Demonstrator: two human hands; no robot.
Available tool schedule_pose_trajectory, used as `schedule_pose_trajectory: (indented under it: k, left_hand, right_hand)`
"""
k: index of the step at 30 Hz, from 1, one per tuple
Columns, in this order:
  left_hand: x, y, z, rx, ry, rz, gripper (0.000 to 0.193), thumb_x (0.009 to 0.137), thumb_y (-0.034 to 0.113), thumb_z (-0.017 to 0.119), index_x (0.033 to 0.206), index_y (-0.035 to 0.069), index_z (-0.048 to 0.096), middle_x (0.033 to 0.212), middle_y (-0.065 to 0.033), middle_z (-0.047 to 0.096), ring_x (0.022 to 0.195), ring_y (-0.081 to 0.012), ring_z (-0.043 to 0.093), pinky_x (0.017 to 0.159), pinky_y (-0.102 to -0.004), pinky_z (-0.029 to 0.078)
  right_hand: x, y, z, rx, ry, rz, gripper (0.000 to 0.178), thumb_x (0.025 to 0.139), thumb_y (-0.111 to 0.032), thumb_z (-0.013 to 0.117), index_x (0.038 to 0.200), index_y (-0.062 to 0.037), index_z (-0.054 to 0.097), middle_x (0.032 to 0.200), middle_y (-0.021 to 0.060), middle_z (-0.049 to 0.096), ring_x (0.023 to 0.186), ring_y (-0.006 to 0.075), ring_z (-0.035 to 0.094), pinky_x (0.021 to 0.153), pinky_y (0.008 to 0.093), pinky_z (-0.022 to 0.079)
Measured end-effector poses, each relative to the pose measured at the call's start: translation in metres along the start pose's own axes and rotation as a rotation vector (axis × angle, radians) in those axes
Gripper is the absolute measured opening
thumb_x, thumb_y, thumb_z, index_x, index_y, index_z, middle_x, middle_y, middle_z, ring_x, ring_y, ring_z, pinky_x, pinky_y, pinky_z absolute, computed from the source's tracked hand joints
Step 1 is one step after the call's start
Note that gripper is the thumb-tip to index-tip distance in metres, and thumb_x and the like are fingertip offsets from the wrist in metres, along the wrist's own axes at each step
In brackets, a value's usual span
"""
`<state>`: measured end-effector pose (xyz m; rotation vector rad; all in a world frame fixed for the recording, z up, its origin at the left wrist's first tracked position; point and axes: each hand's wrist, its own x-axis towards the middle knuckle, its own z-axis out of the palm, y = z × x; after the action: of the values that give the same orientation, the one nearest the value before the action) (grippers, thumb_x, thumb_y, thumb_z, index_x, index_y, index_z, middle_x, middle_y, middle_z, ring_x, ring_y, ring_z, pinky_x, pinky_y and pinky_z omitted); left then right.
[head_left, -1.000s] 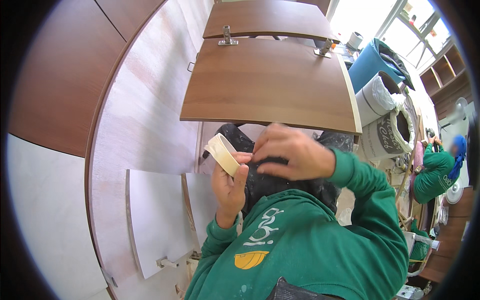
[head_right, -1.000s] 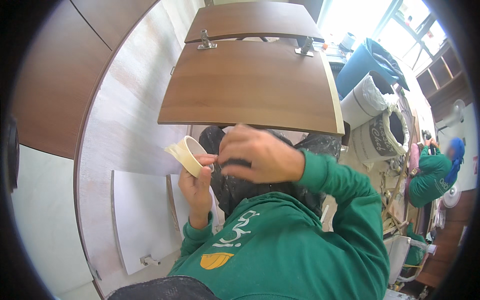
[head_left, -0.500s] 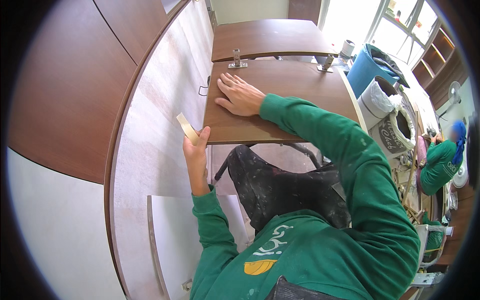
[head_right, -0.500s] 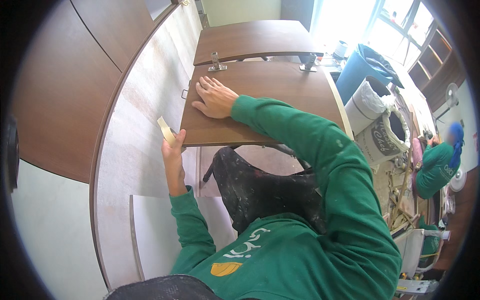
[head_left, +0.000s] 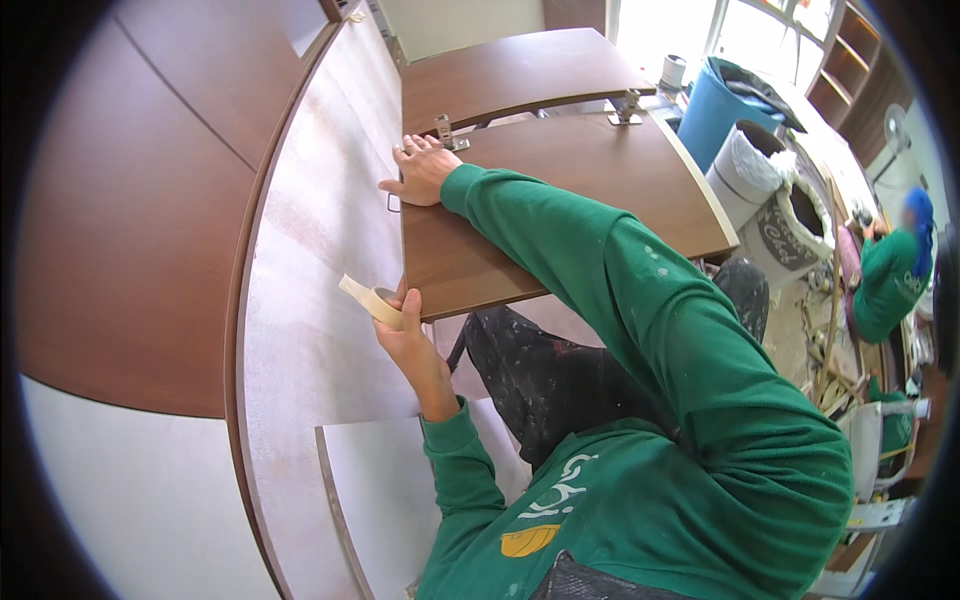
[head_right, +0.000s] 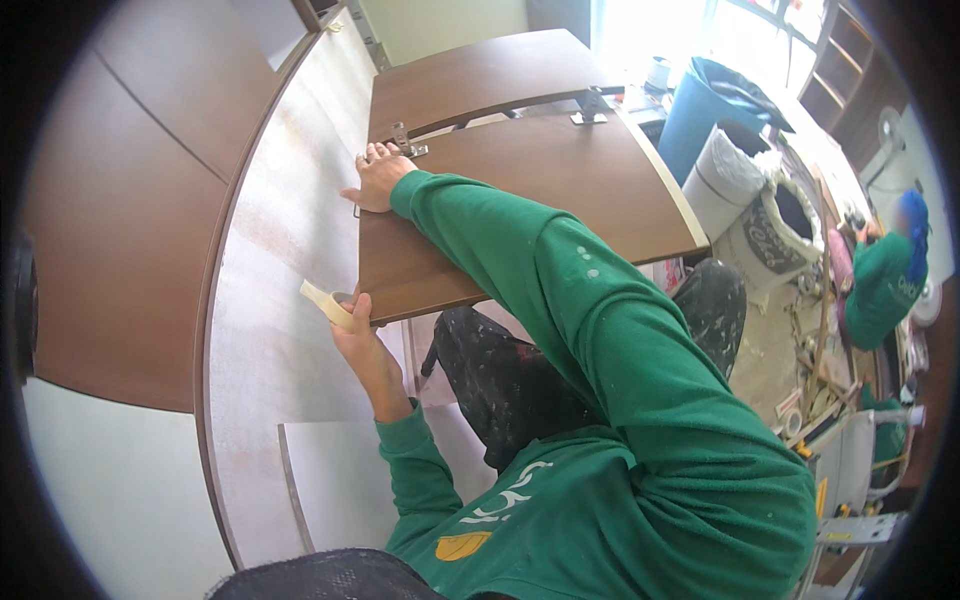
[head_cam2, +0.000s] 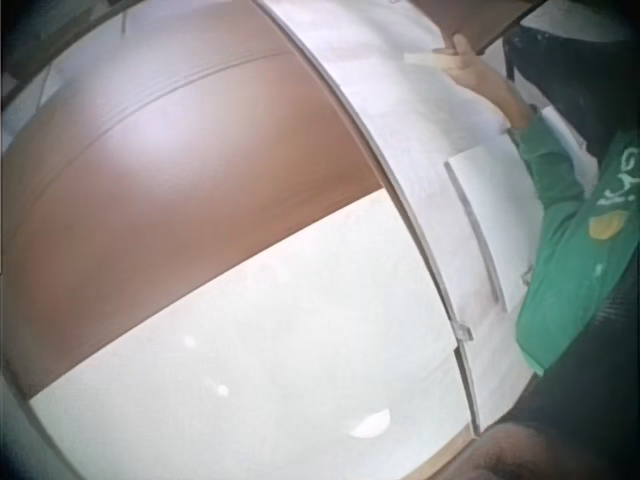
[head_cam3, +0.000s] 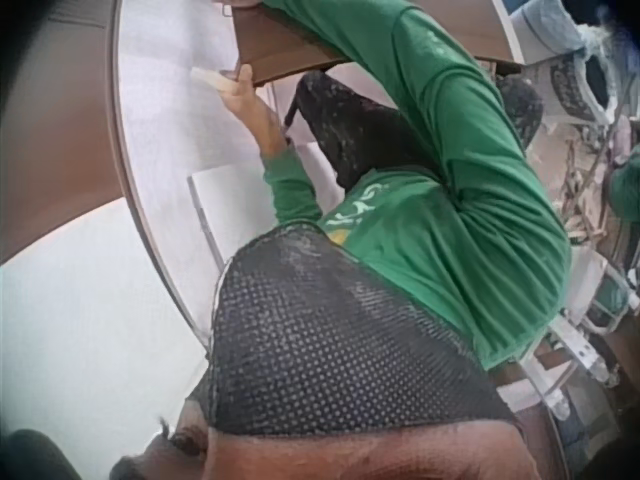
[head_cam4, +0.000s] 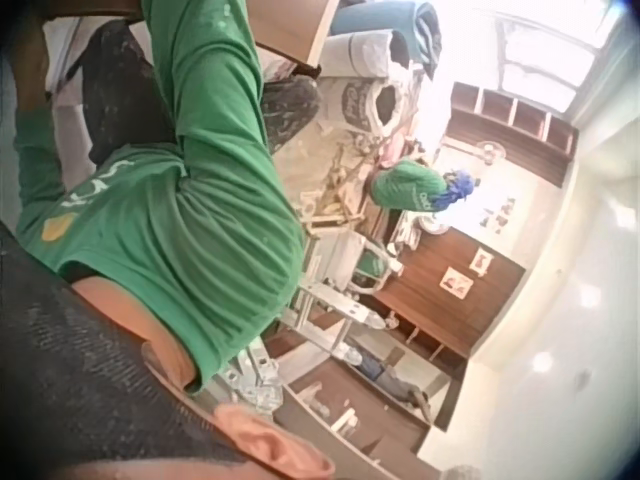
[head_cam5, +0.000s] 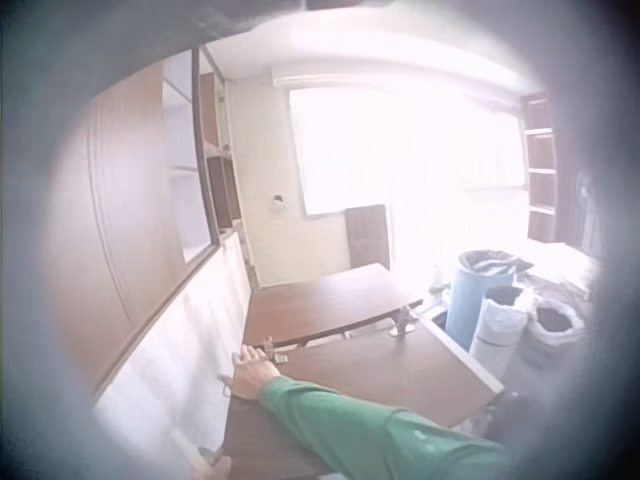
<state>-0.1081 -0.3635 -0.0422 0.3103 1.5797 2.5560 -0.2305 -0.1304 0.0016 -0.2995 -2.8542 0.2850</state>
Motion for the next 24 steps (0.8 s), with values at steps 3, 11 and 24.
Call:
schedule_pose_trajectory:
  k: [3,11,24]
  left_hand:
    - [0.000,-0.002,0.003,-0.005,0.020,0.034,0.024,0.096,0.009,0.071,0.100,0.010,0.047,0.100,-0.0024,0.055,0.095,-0.0126,0.055,0.090,-0.0310,0.045]
    - [-0.002,-0.003,-0.001,0.045,0.023,0.059,0.023,0.097,0.012,0.068,0.106,0.003,0.049,0.105,-0.0036,0.051,0.103,-0.0147,0.052,0.100,-0.0310,0.040]
    - [-0.004,-0.002,-0.002,0.078,0.002,0.080,0.023,0.097,0.014,0.068,0.103,0.005,0.048,0.101,-0.0027,0.049,0.100,-0.0139,0.051,0.099,-0.0317,0.039]
  right_hand:
    - [-0.003,-0.011,-0.001,-0.075,-0.069,-0.009,0.095,0.100,-0.067,0.041,0.158,0.0074,0.031,0.164,0.0311,0.028,0.156,0.0406,0.022,0.128,0.0491,0.015]
    - [-0.057,0.030,-0.019,0.099,-0.029,-0.317,0.095,0.100,-0.068,0.042,0.155,0.0090,0.034,0.164,0.0271,0.031,0.156,0.0368,0.024,0.129,0.0456,0.017]
    - [-0.164,0.208,-0.082,-0.116,0.026,0.159,0.105,0.097,-0.078,0.038,0.155,0.0094,0.033,0.161,0.0297,0.034,0.154,0.0423,0.027,0.127,0.0478,0.020]
